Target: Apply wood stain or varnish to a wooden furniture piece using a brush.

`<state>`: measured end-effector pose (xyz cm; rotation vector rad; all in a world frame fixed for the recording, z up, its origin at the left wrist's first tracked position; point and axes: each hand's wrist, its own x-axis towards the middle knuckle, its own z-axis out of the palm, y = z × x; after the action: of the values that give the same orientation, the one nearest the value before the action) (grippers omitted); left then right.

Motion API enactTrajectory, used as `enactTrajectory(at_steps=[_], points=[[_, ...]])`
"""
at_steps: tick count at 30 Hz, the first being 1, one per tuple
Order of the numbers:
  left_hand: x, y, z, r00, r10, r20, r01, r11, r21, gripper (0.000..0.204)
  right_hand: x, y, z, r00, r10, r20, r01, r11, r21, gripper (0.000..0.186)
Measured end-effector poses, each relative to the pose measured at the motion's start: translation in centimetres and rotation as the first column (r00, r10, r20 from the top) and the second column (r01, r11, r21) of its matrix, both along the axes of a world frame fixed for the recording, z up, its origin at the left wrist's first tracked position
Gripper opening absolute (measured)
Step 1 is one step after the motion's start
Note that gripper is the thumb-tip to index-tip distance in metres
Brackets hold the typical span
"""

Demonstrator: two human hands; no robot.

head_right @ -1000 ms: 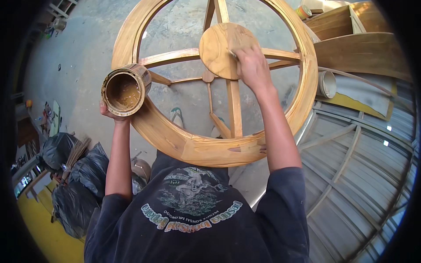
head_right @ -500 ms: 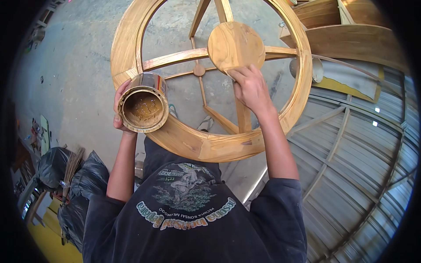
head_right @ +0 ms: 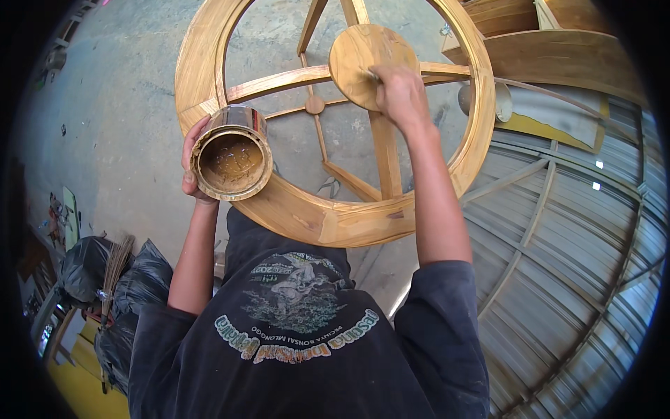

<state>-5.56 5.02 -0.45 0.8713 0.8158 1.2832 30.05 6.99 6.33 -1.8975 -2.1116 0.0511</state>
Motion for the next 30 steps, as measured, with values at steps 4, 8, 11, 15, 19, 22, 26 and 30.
enactTrajectory(at_steps=[4, 8, 11, 15, 19, 22, 26, 30], points=[[0.0, 0.2, -0.3, 1.000, -0.024, 0.005, 0.024, 1.000, -0.003, 0.118, 1.2, 2.6, -0.8, 0.994, 0.110, -0.001, -0.109, 0.983, -0.145, 0.035], [-0.2, 0.1, -0.4, 1.000, 0.020, 0.023, -0.020, 1.000, -0.001, 0.118, 0.3, -2.1, -1.3, 0.990, 0.140, -0.007, -0.140, 0.984, -0.112, 0.039], [-0.2, -0.1, -0.5, 1.000, 0.019, 0.022, -0.019, 1.000, 0.004, 0.117, -0.3, -5.9, -1.2, 0.993, 0.118, -0.022, -0.119, 0.990, -0.073, 0.040], [-0.1, -0.1, -0.1, 1.000, 0.001, 0.029, -0.001, 1.000, -0.012, 0.117, -0.3, -3.6, 0.1, 0.999, 0.038, -0.016, -0.040, 0.980, -0.195, 0.041], [0.1, 0.1, -0.1, 1.000, -0.002, 0.027, 0.003, 1.000, -0.019, 0.118, 0.0, 0.9, -1.0, 1.000, -0.002, -0.014, 0.002, 0.999, -0.042, 0.041], [0.2, 0.2, 0.0, 1.000, 0.005, 0.026, -0.005, 1.000, -0.025, 0.122, -0.7, 0.6, -2.2, 0.993, 0.100, -0.057, -0.104, 0.992, -0.074, 0.040], [0.1, 0.2, 0.0, 0.999, 0.035, 0.030, -0.035, 0.999, -0.019, 0.124, -2.2, -5.0, -2.4, 0.993, 0.067, -0.101, -0.067, 0.998, 0.000, 0.040], [0.2, 0.0, -0.1, 0.999, 0.035, 0.004, -0.035, 0.999, -0.011, 0.126, -2.3, -8.2, -2.5, 0.992, 0.091, -0.090, -0.099, 0.990, -0.098, 0.039]])
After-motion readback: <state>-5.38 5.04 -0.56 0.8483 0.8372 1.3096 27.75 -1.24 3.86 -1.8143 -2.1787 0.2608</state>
